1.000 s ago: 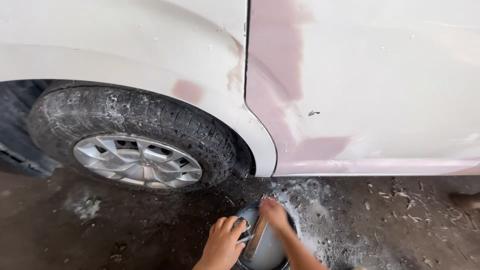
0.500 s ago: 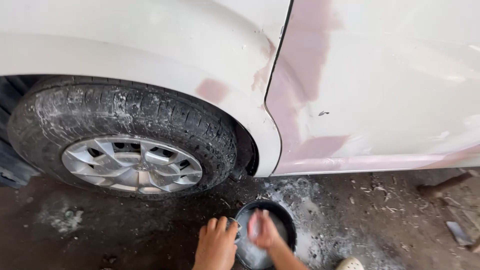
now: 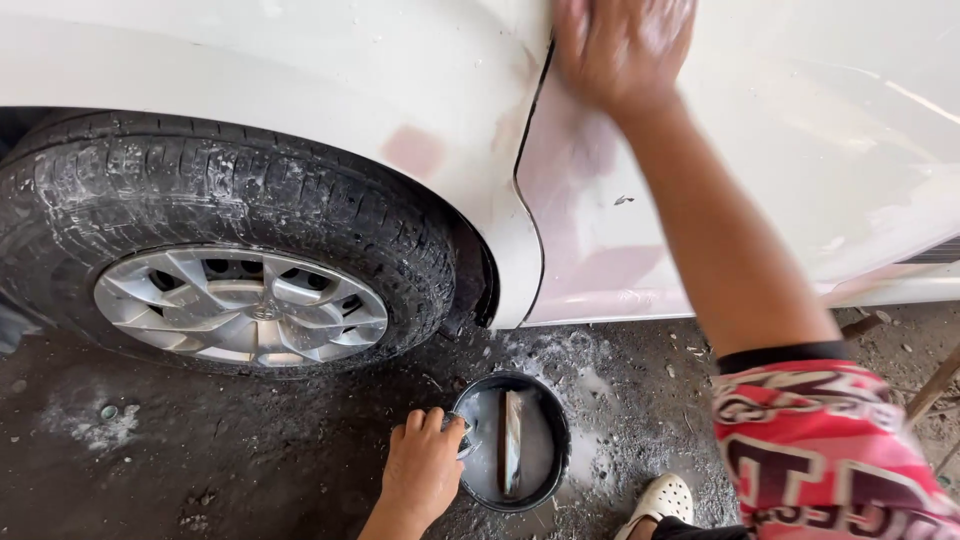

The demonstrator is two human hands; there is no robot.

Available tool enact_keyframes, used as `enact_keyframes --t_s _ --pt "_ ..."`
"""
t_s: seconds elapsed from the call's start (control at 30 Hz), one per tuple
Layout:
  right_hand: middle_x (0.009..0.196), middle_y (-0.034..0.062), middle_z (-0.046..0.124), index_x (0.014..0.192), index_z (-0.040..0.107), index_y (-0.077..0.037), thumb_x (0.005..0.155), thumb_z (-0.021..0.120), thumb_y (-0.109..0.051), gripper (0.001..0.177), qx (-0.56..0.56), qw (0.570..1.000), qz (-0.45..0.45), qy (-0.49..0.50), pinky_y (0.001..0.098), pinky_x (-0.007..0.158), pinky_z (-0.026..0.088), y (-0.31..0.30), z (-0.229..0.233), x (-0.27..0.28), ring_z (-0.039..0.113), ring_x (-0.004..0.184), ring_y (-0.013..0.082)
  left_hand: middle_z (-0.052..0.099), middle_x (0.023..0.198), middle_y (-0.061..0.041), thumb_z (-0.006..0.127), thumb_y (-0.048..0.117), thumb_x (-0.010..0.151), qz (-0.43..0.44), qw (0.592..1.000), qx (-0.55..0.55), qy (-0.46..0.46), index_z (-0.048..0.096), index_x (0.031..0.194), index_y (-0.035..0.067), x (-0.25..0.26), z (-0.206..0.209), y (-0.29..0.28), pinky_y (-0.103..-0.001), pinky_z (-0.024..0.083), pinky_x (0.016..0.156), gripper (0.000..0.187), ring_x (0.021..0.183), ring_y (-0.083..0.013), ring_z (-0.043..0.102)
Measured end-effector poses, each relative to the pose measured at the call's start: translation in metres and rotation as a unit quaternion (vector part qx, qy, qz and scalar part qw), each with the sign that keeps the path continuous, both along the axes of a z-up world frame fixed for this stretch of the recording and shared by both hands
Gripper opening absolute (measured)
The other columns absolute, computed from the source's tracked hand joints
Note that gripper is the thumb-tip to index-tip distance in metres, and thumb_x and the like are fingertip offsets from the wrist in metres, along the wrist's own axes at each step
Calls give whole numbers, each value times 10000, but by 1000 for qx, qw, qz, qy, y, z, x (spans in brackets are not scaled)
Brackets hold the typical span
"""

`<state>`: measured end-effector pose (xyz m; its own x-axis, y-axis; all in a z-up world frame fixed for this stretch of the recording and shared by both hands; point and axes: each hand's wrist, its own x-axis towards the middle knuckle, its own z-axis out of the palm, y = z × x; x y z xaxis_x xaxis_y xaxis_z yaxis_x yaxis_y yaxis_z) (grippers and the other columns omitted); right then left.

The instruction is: The person sands a section of a white car's body panel near the rear wheel using a sanding block and water. They repeatedly dip the sanding block into a bucket of water and rub the surface of the car, occasionally touching the panel with their hand.

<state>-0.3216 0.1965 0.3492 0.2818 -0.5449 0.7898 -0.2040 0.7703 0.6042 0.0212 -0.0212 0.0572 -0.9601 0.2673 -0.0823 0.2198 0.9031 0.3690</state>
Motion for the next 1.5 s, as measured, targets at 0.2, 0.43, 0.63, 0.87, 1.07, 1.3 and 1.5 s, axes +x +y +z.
enact_keyframes --t_s 0.2,0.43,0.63,0.87,1.07,1.3,1.5 --pt "1713 257 115 1652 228 23 1141 272 -528 753 27 982 -79 -172 589 1293 -74 -16 -66 43 38 1618 396 562 1301 -137 816 207 817 -11 1000 13 4 593 1294 87 1 0 5 -482 441 984 540 1211 -317 501" --pt "1708 225 190 1664 213 -5 1131 291 -655 844 177 946 -111 -250 584 1274 22 31 -183 49 153 1587 350 582 1259 -120 805 204 826 -15 1000 1 2 609 1273 96 7 6 10 -479 450 967 500 1218 -320 503" --pt "1674 155 243 1657 195 -128 1057 253 -624 780 354 820 -262 -365 592 1238 50 51 -131 55 202 1555 307 576 1242 -139 787 189 858 -48 998 -4 -30 612 1261 80 9 1 8 -488 441 976 453 1221 -327 496" --pt "1765 146 166 1722 173 -88 1146 288 -675 830 134 931 -205 -269 659 1236 -16 7 -12 77 126 1609 373 574 1243 -140 776 183 871 -58 998 -8 -36 608 1274 70 4 -9 12 -492 448 985 451 1203 -316 507" --pt "1725 244 106 1658 213 -39 1029 465 -674 928 77 899 -203 -381 663 1251 43 0 -136 91 66 1598 434 558 1296 -116 722 339 904 32 994 35 -95 551 1343 108 10 9 13 -483 494 984 524 1238 -316 503" --pt "1281 146 739 1291 691 -91 941 624 -502 544 -202 462 67 -861 381 976 570 9 -437 231 727 1145 257 522 1336 -169 723 449 882 224 961 149 -71 431 1448 100 -4 -69 18 -485 505 1016 726 1260 -394 490" --pt "1091 81 668 1216 657 -147 980 545 -507 444 -564 -164 262 -765 531 811 547 13 -483 338 664 924 277 461 1399 -191 763 390 909 81 968 111 -211 450 1449 40 22 -80 56 -459 441 1097 715 1311 -372 453"
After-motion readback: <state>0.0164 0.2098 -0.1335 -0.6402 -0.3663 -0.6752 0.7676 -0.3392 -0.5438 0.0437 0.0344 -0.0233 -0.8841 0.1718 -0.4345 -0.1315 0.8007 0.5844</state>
